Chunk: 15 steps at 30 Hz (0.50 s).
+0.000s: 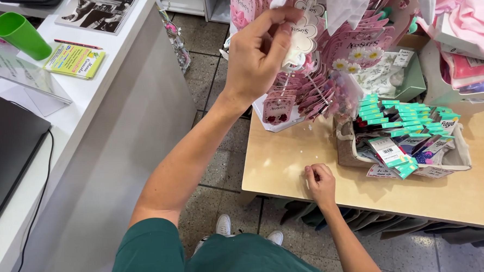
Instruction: Organizing and hanging packaged hair clips and accessories onto a rotating display rack on a store counter.
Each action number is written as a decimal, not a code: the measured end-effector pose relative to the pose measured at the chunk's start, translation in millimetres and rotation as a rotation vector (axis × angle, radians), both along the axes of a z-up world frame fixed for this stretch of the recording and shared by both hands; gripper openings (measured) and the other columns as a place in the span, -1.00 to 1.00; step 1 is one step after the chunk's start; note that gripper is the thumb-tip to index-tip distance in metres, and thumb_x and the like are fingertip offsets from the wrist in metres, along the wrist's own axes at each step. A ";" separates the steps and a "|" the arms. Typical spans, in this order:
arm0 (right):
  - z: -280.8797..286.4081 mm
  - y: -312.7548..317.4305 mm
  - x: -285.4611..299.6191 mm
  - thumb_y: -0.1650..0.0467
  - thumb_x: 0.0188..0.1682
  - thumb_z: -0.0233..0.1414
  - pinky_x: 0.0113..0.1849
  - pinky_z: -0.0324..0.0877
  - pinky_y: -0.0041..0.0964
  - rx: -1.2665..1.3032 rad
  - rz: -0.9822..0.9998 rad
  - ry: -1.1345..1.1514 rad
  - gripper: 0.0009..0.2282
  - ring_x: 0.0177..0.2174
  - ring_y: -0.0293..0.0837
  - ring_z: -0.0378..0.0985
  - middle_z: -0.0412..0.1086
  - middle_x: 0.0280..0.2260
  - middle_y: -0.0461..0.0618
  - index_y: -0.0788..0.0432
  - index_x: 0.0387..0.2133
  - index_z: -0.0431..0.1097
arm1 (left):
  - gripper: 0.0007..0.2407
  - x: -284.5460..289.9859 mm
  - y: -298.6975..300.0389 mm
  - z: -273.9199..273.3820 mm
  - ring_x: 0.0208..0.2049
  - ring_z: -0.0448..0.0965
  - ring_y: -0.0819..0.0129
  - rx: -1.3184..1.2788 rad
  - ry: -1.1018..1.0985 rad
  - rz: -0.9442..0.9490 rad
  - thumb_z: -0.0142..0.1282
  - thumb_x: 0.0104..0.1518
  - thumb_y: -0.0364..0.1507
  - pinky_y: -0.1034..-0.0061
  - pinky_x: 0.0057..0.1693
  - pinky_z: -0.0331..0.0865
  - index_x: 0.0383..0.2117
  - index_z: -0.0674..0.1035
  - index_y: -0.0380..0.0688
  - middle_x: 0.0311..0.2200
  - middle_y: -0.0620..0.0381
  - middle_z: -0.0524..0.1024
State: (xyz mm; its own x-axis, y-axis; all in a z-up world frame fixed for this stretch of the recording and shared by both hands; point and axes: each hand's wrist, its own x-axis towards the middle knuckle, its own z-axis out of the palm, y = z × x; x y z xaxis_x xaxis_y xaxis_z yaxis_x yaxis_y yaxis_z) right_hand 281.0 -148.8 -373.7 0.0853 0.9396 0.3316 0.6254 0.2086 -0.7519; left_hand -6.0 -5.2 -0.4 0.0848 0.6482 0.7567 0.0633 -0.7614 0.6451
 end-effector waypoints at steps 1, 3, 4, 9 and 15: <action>0.5 0.6 0.1 0.28 0.25 0.09 -0.17 0.37 -0.22 0.000 0.000 0.000 -0.70 -0.26 -0.10 0.53 0.53 -0.36 -0.07 0.15 -0.48 0.48 | -0.83 -0.7 -1.8 2.8 -0.61 0.36 0.59 0.000 0.000 0.000 0.03 0.50 -0.48 0.65 -0.48 0.20 0.08 0.64 -0.13 -0.50 0.27 0.56; 1.4 1.0 0.5 0.28 0.25 0.09 -0.19 0.35 -0.20 0.008 0.011 -0.016 -0.70 -0.27 -0.08 0.51 0.52 -0.37 -0.05 0.16 -0.48 0.47 | -0.81 -2.0 -5.5 8.1 -0.60 0.31 0.56 -0.029 0.021 0.017 0.03 0.48 -0.48 0.60 -0.44 0.17 0.07 0.67 -0.17 -0.59 0.31 0.45; 0.0 0.7 0.5 0.28 0.25 0.09 -0.19 0.35 -0.20 0.007 0.010 -0.016 -0.70 -0.27 -0.08 0.51 0.52 -0.37 -0.05 0.16 -0.48 0.47 | -0.81 -3.0 -7.4 10.7 -0.60 0.31 0.56 -0.029 0.021 0.016 0.03 0.48 -0.48 0.60 -0.44 0.17 0.07 0.67 -0.17 -0.59 0.31 0.45; -2.4 1.1 1.6 0.25 0.24 0.09 -0.17 0.35 -0.19 -0.012 0.001 -0.013 -0.68 -0.25 -0.08 0.51 0.52 -0.35 -0.06 0.16 -0.49 0.48 | -0.82 -4.8 -6.2 15.3 -0.65 0.29 0.62 -0.008 0.079 0.018 0.02 0.46 -0.50 0.65 -0.49 0.11 0.00 0.69 -0.14 -0.53 0.29 0.57; -4.2 2.7 2.2 0.26 0.25 0.08 -0.18 0.36 -0.20 0.022 0.014 -0.018 -0.68 -0.27 -0.09 0.52 0.52 -0.37 -0.07 0.15 -0.49 0.47 | -0.82 -6.1 -6.9 16.3 -0.61 0.33 0.61 0.043 0.068 0.008 0.03 0.44 -0.55 0.66 -0.48 0.14 0.03 0.68 -0.22 -0.30 0.16 0.71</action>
State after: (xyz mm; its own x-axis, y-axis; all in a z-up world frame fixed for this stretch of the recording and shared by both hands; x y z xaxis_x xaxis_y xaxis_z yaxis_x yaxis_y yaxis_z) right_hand 283.1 -146.1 -377.9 0.0660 0.9331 0.3536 0.6355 0.2339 -0.7358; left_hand -12.0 -12.1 15.9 0.1321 0.6159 0.7767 0.1126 -0.7878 0.6055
